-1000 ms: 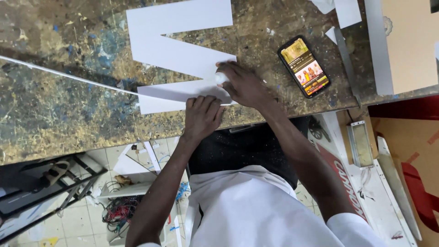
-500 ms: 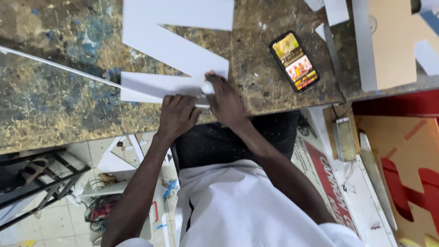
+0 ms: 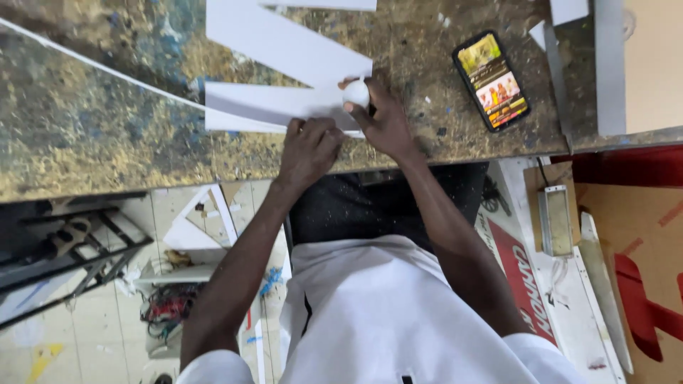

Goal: The person assembles a large white letter 'N' on a workbench. They apply glue to the edges of the letter pieces and press them together. They then use a staple gun to secure the joints of the letter.

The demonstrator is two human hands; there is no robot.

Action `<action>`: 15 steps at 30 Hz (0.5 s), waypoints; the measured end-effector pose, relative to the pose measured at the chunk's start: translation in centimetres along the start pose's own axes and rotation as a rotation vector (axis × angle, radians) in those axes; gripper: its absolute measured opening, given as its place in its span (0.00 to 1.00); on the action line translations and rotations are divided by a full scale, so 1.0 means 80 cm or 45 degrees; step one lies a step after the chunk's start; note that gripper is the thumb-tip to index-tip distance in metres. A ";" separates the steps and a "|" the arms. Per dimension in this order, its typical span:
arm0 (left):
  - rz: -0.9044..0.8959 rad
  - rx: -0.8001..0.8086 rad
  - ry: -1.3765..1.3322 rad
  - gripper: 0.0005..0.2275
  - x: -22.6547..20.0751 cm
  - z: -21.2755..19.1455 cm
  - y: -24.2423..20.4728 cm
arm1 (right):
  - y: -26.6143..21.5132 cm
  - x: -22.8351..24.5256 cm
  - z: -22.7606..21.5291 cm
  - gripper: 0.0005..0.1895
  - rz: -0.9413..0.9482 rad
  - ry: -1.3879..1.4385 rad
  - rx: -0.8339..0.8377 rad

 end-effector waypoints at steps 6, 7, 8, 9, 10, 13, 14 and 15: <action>0.027 0.036 -0.007 0.04 -0.001 0.004 0.010 | 0.004 -0.013 -0.006 0.14 0.022 0.228 0.039; 0.026 0.036 -0.002 0.04 -0.002 0.002 0.009 | 0.003 -0.016 -0.007 0.14 0.019 0.231 0.042; 0.039 0.150 0.025 0.06 -0.003 0.001 0.008 | 0.003 -0.019 -0.008 0.17 0.049 0.258 0.052; 0.045 0.270 0.051 0.10 -0.005 -0.002 0.004 | 0.000 -0.022 -0.007 0.21 0.085 0.288 0.068; 0.036 0.275 0.057 0.10 -0.004 -0.002 0.004 | 0.002 -0.021 -0.006 0.21 0.087 0.295 0.076; 0.077 0.233 0.089 0.08 -0.007 -0.001 0.000 | -0.002 -0.020 -0.006 0.23 0.101 0.274 0.087; 0.074 0.220 0.092 0.08 -0.008 0.000 -0.001 | -0.003 -0.022 -0.004 0.23 0.107 0.280 0.098; 0.073 0.206 0.096 0.08 -0.007 0.001 -0.002 | -0.002 -0.024 -0.003 0.23 0.112 0.284 0.107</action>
Point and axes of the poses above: each hand's wrist, its own y-axis towards the middle knuckle, its own z-axis out of the palm, x = y × z, the point moved 1 cm from there along y, towards the middle knuckle, and after that the axes turned 4 degrees about -x, right-handed, at the moved point
